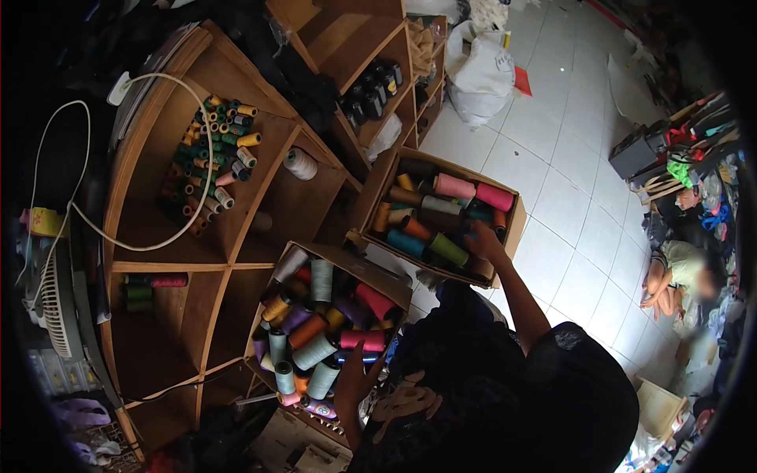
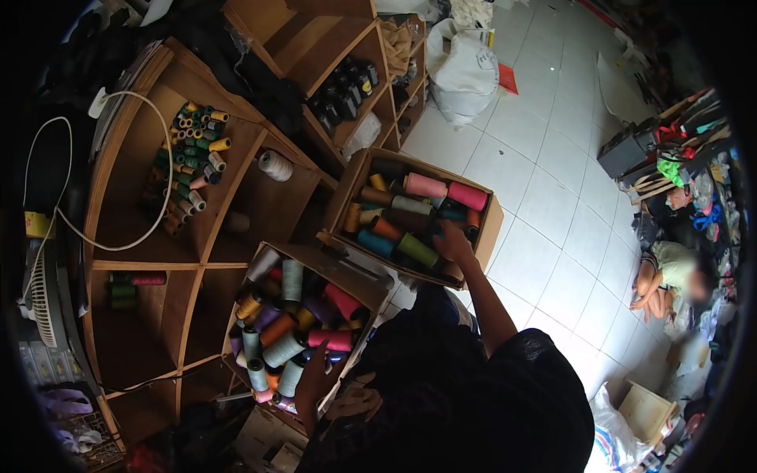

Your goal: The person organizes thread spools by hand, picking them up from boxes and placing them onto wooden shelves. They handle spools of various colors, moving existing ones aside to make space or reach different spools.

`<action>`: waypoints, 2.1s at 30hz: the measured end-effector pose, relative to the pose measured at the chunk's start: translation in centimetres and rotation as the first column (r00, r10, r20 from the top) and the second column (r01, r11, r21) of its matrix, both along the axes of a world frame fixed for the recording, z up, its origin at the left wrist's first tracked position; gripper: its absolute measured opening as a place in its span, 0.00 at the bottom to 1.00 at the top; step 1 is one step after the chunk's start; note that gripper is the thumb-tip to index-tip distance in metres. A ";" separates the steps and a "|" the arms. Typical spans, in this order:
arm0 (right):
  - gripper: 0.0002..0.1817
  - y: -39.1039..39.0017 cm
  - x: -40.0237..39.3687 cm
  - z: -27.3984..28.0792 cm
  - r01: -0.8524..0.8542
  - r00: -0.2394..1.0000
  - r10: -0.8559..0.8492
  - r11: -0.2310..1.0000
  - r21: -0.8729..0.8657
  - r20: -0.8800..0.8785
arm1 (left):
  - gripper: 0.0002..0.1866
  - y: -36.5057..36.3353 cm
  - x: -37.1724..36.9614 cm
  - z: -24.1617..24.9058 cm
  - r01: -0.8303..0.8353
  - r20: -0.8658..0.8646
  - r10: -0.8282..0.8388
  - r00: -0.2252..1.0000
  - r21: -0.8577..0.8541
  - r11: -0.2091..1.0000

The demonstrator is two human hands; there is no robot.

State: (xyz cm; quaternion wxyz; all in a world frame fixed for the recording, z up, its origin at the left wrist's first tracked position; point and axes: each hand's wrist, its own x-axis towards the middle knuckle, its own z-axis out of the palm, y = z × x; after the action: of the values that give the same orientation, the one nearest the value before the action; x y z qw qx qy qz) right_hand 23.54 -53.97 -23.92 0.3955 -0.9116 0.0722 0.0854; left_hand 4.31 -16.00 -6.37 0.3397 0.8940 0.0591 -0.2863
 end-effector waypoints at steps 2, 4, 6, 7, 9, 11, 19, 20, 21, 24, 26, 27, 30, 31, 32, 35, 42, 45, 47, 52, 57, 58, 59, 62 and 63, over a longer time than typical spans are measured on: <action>0.29 -0.6 1.7 -2.4 -0.016 0.995 0.009 0.998 -0.067 -0.096 | 0.38 -0.3 0.2 -0.1 -0.035 -0.020 0.035 0.999 -0.006 0.999; 0.30 -1.7 3.3 -4.6 -0.089 0.986 0.065 0.984 -0.151 -0.155 | 0.38 -1.0 0.3 0.0 -0.065 -0.036 0.065 0.997 0.016 0.998; 0.32 -2.7 4.2 -6.2 -0.201 0.969 0.159 0.954 -0.225 -0.190 | 0.38 -1.7 0.3 0.2 -0.089 -0.052 0.090 0.995 0.022 0.996; 0.33 -3.2 4.4 -6.9 -0.246 0.958 0.196 0.937 -0.248 -0.208 | 0.38 -2.1 0.5 0.5 -0.099 -0.056 0.100 0.993 0.020 0.995; 0.35 -3.9 5.5 -7.3 -0.292 0.945 0.236 0.921 -0.256 -0.228 | 0.37 -2.8 0.6 0.9 -0.153 -0.105 0.155 0.982 0.029 0.988; 0.36 -3.5 6.3 -6.9 -0.211 0.944 0.129 0.944 -0.253 -0.303 | 0.37 -3.3 -0.1 0.8 -0.206 -0.162 0.207 0.965 0.026 0.978; 0.45 -3.1 7.4 -6.1 -0.289 0.873 0.109 0.901 -0.324 -0.476 | 0.36 -4.8 -1.7 -0.5 -0.286 -0.256 0.275 0.927 -0.004 0.958; 0.45 -3.2 7.4 -6.7 -0.290 0.871 0.115 0.904 -0.312 -0.477 | 0.35 -5.2 -1.4 -0.3 -0.283 -0.261 0.278 0.924 0.020 0.959; 0.45 -3.3 7.5 -7.1 -0.290 0.870 0.119 0.909 -0.300 -0.478 | 0.35 -5.2 -1.7 -0.6 -0.276 -0.230 0.273 0.934 0.019 0.961; 0.44 -4.2 8.4 -8.5 -0.401 0.803 0.181 0.869 -0.290 -0.568 | 0.35 -5.3 -1.9 -1.6 -0.253 -0.145 0.258 0.955 0.052 0.966; 0.38 -3.8 8.1 -7.5 -0.420 0.805 0.182 0.846 -0.327 -0.564 | 0.35 -5.4 -1.8 -1.7 -0.263 -0.093 0.265 0.960 0.031 0.964; 0.35 -3.7 8.2 -7.1 -0.431 0.806 0.183 0.833 -0.346 -0.562 | 0.35 -5.6 -1.8 -1.7 -0.270 -0.067 0.271 0.960 0.020 0.963; 0.37 -5.4 8.4 -11.8 -0.475 0.822 0.273 0.813 -0.336 -0.500 | 0.34 -5.9 -2.2 -2.0 -0.255 -0.077 0.260 0.962 0.072 0.964; 0.38 -5.2 8.4 -11.1 -0.475 0.811 0.265 0.819 -0.322 -0.522 | 0.33 -6.4 -1.8 -1.1 -0.261 -0.059 0.264 0.963 0.062 0.963; 0.40 -5.0 8.7 -9.3 -0.472 0.801 0.254 0.825 -0.311 -0.542 | 0.33 -6.7 -2.0 -0.9 -0.275 -0.071 0.278 0.958 0.049 0.960; 0.44 -5.1 9.3 -8.6 -0.476 0.780 0.245 0.830 -0.292 -0.575 | 0.33 -7.1 -2.9 -1.7 -0.262 -0.104 0.265 0.959 0.038 0.964; 0.40 -5.5 8.4 -8.6 -0.482 0.841 0.313 0.805 -0.346 -0.442 | 0.33 -7.6 -3.9 -2.4 -0.234 -0.102 0.240 0.965 0.063 0.970; 0.38 -5.1 7.8 -6.0 -0.489 0.827 0.312 0.810 -0.324 -0.467 | 0.32 -8.0 -3.4 -1.7 -0.274 -0.048 0.276 0.960 0.038 0.961; 0.36 -6.1 5.8 -7.1 -0.525 0.843 0.461 0.816 -0.243 -0.276 | 0.30 -8.5 -2.4 -0.8 -0.371 0.053 0.371 0.927 -0.005 0.928; 0.35 -4.2 4.7 -4.5 -0.587 0.789 0.492 0.781 -0.215 -0.368 | 0.31 -8.0 1.6 -1.6 -0.413 0.469 0.257 0.845 0.266 0.871; 0.37 -4.6 4.9 -3.6 -0.627 0.774 0.561 0.745 -0.228 -0.294 | 0.30 -5.5 5.7 -4.9 -0.412 0.445 0.248 0.860 0.322 0.852; 0.35 -4.7 4.9 -3.5 -0.622 0.776 0.561 0.755 -0.206 -0.287 | 0.29 -5.2 6.0 -5.2 -0.389 0.414 0.232 0.880 0.351 0.851; 0.33 -4.9 4.9 -3.3 -0.617 0.779 0.561 0.765 -0.183 -0.280 | 0.27 -4.9 6.3 -5.5 -0.366 0.383 0.215 0.898 0.380 0.850; 0.29 -4.2 4.6 0.1 -0.570 0.798 0.544 0.821 -0.033 -0.260 | 0.24 -3.4 5.8 -7.3 -0.414 0.436 0.263 0.861 0.300 0.859; 0.28 -4.0 4.5 1.8 -0.547 0.804 0.537 0.836 0.035 -0.254 | 0.24 -2.7 5.6 -7.5 -0.446 0.475 0.295 0.829 0.246 0.860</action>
State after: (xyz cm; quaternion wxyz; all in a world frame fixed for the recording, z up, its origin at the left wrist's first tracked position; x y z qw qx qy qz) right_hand 28.00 -57.96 -22.09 0.3238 -0.8833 -0.1395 0.3091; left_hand 9.93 -18.68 -13.88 0.2313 0.9502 0.2088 0.0012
